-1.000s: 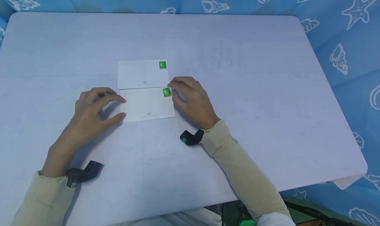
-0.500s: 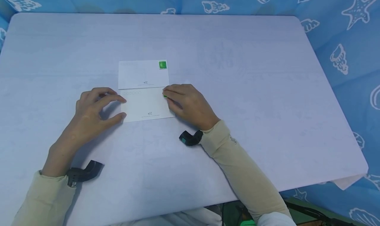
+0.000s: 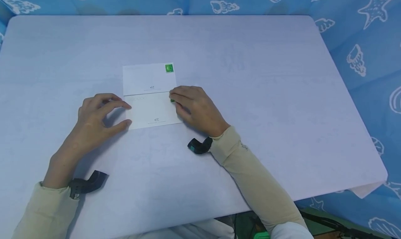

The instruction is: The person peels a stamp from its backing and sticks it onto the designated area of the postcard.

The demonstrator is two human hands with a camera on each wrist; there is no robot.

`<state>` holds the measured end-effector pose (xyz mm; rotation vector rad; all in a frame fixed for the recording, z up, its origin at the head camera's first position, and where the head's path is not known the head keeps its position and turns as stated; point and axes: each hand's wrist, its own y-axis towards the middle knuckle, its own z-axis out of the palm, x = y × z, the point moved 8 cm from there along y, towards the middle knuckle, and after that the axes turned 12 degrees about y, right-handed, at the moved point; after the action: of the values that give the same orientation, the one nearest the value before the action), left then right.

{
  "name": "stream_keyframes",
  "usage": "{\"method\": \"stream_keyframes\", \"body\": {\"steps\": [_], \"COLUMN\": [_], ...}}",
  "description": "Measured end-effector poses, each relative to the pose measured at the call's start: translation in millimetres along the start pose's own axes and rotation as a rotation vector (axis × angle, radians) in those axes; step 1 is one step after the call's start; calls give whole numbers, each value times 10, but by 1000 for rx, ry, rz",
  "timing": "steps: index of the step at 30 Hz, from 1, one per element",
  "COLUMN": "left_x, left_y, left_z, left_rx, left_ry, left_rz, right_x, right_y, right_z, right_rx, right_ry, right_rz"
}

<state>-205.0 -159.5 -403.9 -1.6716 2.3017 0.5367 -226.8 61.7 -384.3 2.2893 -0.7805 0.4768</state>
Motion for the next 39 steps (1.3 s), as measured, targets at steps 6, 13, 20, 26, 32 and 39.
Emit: {"method": "stream_keyframes", "body": {"steps": [6, 13, 20, 26, 32, 39], "left_x": [-14, -34, -44, -43, -18, -25], "left_y": [11, 28, 33, 37, 23, 14], "left_z": [12, 24, 26, 1, 5, 18], "left_rx": [-5, -10, -3, -2, -3, -4], "left_ry": [-8, -6, 0, 6, 2, -1], "left_rz": [12, 26, 18, 12, 3, 9], "right_x": [73, 49, -20, -38, 19, 98], "right_y": [11, -14, -39, -25, 8, 30], "right_z": [-137, -105, -1, 41, -18, -155], "right_rx": [-129, -89, 5, 20, -51, -148], "right_ry": [23, 33, -54, -79, -35, 13], "right_rz": [-79, -53, 15, 27, -27, -75]}}
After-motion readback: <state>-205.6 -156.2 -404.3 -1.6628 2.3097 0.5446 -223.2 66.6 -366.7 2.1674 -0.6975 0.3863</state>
